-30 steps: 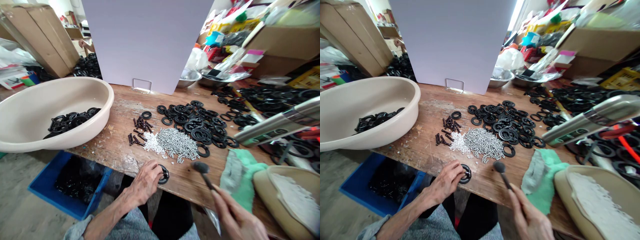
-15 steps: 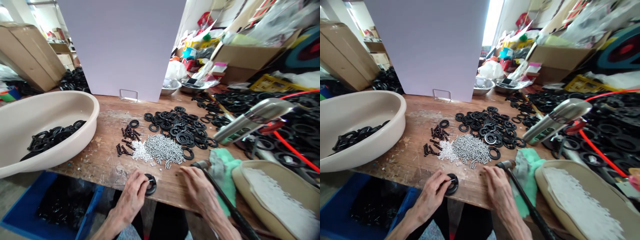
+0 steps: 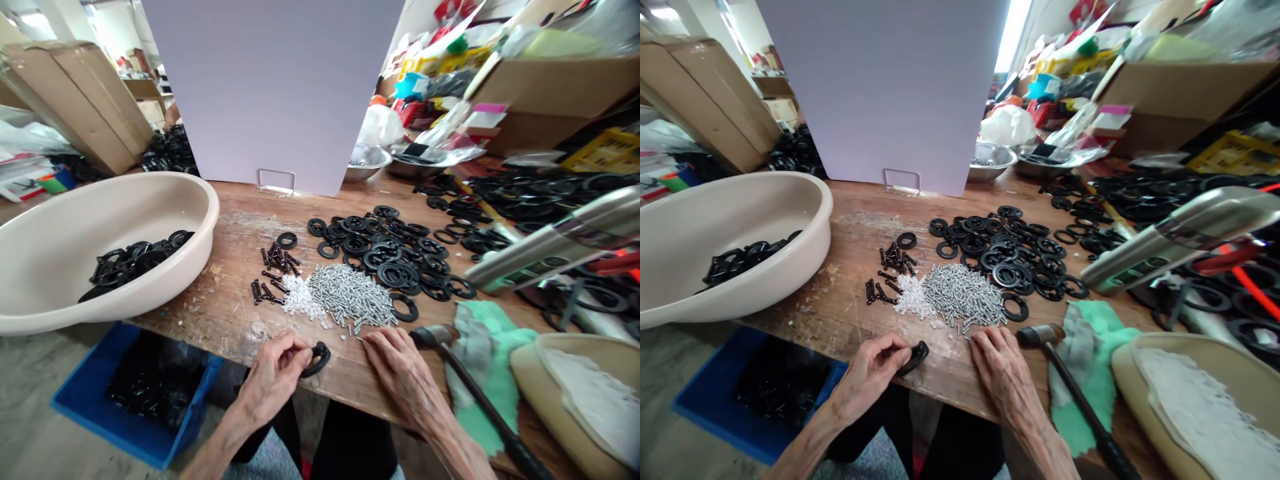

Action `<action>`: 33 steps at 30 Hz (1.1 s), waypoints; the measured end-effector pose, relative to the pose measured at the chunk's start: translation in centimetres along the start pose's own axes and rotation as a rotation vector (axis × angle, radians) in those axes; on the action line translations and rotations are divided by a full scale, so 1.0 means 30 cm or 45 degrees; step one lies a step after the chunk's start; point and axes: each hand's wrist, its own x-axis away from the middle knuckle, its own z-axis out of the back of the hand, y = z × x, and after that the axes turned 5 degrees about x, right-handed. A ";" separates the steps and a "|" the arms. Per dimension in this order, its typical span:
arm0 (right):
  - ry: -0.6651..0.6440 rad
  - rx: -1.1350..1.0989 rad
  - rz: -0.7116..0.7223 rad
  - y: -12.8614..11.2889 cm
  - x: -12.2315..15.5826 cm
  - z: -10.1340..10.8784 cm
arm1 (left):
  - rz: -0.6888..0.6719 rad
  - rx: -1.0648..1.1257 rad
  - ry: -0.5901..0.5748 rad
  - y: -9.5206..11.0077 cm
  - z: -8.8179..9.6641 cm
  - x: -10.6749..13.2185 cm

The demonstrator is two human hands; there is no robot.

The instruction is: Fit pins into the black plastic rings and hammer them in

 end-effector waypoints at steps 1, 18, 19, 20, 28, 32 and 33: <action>0.016 -0.012 0.006 0.001 0.002 -0.004 | 0.018 0.053 -0.011 -0.001 -0.001 0.001; -0.149 -0.758 -0.217 -0.237 -0.077 0.122 | -0.053 -0.143 0.047 0.012 -0.021 0.012; -0.148 -0.768 -0.216 -0.244 -0.081 0.119 | -0.084 -0.206 0.060 0.016 -0.021 0.015; -0.156 -0.762 -0.215 -0.248 -0.082 0.115 | -0.114 -0.258 0.071 0.018 -0.021 0.018; -0.122 -0.626 -0.122 -0.250 -0.064 0.075 | -0.254 -0.424 0.091 0.020 -0.031 0.027; 0.045 -0.521 -0.036 -0.266 -0.045 0.045 | -0.279 -0.453 0.076 0.013 -0.036 0.031; 0.048 -0.511 -0.043 -0.268 -0.039 0.037 | -0.283 -0.456 0.072 0.012 -0.035 0.033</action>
